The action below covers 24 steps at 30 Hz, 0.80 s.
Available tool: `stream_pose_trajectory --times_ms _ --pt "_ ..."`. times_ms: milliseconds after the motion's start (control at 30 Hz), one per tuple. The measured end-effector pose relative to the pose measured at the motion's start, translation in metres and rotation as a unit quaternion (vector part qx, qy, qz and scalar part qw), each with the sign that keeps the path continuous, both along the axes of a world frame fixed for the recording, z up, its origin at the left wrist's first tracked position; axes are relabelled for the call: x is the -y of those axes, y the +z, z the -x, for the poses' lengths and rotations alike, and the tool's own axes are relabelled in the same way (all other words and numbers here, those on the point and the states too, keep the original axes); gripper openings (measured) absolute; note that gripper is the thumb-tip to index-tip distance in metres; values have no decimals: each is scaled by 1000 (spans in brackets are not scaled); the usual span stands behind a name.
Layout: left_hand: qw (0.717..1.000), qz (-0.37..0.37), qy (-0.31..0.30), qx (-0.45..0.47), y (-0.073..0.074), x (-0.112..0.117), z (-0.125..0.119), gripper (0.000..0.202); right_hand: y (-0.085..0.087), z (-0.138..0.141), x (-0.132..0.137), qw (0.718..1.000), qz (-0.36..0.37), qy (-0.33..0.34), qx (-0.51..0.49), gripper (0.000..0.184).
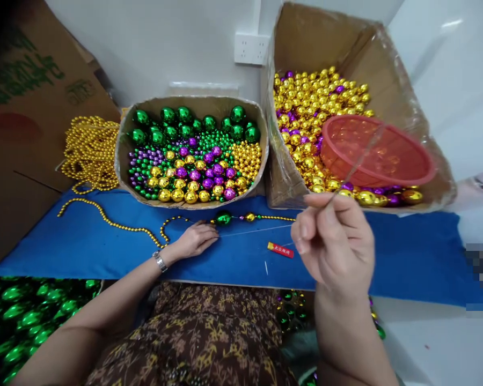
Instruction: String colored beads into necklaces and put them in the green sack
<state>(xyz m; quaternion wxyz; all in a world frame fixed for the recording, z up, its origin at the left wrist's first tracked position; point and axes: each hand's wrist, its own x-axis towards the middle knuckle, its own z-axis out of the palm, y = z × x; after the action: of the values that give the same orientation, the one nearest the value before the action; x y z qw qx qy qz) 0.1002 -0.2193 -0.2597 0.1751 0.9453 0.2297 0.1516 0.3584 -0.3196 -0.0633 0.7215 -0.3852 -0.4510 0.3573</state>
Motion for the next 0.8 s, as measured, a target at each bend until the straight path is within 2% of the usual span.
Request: stream_pose_trajectory --times_ms 100,200,267,333,400,433,500,533,600,700,800 --pt "1000 -2 -3 -21 4 -1 0 28 7 -4 -4 1000 -12 -26 -12 6" --pt "999 18 -12 -33 15 2 1 29 -2 -4 -6 1000 -1 5 -11 6" --pt "998 53 -26 -17 30 6 2 34 -16 -1 -7 999 18 31 1 9" --pt "992 114 -38 32 52 6 1 35 -32 3 -7 998 43 40 14 12" --pt "979 171 -13 109 75 0 -4 27 -46 7 -7 997 68 41 22 13" --pt "974 170 21 148 85 -6 -9 23 -51 9 -7 996 77 44 24 14" --pt "973 92 88 193 98 -25 -24 23 -59 13 -7 994 91 54 27 15" --pt "977 35 100 187 101 -36 -33 22 -61 15 -7 993 98 59 31 16" --pt "990 -39 94 99 101 -59 -52 24 -64 17 -8 991 111 66 46 17" --pt "995 -80 49 -43 95 -85 -73 29 -68 19 -7 987 120 61 86 19" --pt "991 -90 39 -92 93 -95 -80 31 -72 17 -5 981 127 45 143 20"
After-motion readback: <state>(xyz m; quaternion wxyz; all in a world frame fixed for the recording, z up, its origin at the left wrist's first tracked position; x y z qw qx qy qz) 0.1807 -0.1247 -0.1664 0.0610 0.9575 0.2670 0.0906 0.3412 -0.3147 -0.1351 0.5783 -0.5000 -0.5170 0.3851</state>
